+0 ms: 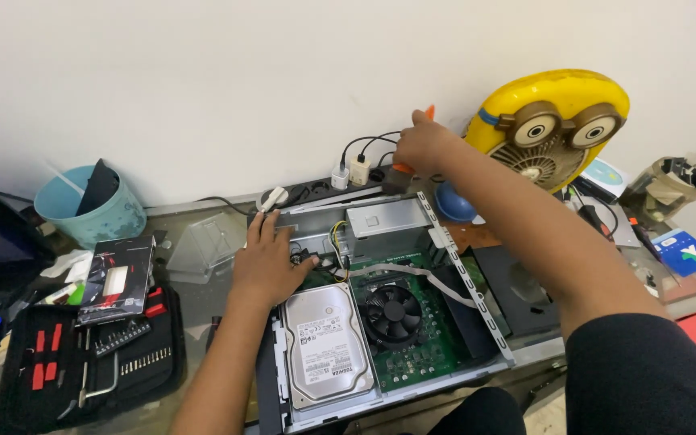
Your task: The person is performing maintenance on a desktop computer, including unscrewing internal components, cleaning parts with a brush, and reassembling the CPU fan shroud.
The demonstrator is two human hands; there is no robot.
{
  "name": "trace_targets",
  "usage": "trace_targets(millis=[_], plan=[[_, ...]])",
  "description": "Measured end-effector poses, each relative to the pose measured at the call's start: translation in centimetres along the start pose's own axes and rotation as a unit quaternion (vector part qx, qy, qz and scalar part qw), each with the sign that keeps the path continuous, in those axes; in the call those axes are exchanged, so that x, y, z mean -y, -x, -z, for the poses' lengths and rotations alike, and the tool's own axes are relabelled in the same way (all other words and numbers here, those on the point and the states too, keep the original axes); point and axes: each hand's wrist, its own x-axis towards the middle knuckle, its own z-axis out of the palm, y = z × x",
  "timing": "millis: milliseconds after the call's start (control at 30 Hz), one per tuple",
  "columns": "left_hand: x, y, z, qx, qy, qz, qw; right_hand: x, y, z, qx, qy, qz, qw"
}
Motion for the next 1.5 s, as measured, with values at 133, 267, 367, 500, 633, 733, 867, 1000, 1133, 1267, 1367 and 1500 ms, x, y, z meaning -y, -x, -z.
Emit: trace_targets(millis=[133,267,367,500,633,733,867,1000,1133,1267,1367,1500], plan=[[-0.1,0.1,0.3,0.004,0.007,0.002,1.000,0.4,1.3,1.2,-0.027,-0.019,-0.016,0.999],[-0.1,0.2,0.4,-0.004,0.013,-0.007,1.000,0.1,3.4,1.6,0.004,0.032,-0.021,0.999],[-0.1,0.2,0.2,-0.004,0.007,-0.008,1.000,0.0,5.9,2.9,-0.022,0.077,0.028,0.996],[-0.2,0.3,0.2,-0.012,0.001,-0.006,1.000,1.3,7.0,3.6,-0.049,0.109,0.074,0.990],[-0.1,0.3,-0.1,-0.013,0.009,-0.006,1.000,3.9,6.8,0.9,-0.194,0.121,0.088,0.970],[-0.1,0.3,-0.1,-0.020,-0.002,-0.011,1.000,5.6,6.3,0.9,-0.147,0.142,0.082,0.975],[-0.1,0.3,-0.2,-0.021,-0.003,-0.005,1.000,5.6,6.7,1.9,-0.103,0.145,0.059,0.982],[0.3,0.1,-1.0,-0.028,-0.014,-0.010,0.999,4.9,6.5,-2.3,-0.148,0.106,0.006,0.983],[0.1,0.4,-0.4,-0.030,-0.016,-0.016,0.999,4.1,8.4,-5.2,-0.149,0.060,-0.024,0.987],[0.1,0.2,-0.5,-0.018,-0.027,-0.016,0.999,4.6,10.0,-7.6,-0.192,0.021,-0.071,0.979],[0.0,0.4,-0.3,-0.019,-0.017,-0.015,1.000,7.3,10.8,-6.0,-0.289,0.054,-0.075,0.953],[-0.1,0.5,-0.2,-0.035,0.013,-0.014,0.999,10.8,7.9,-7.2,-0.326,0.123,-0.101,0.932]])
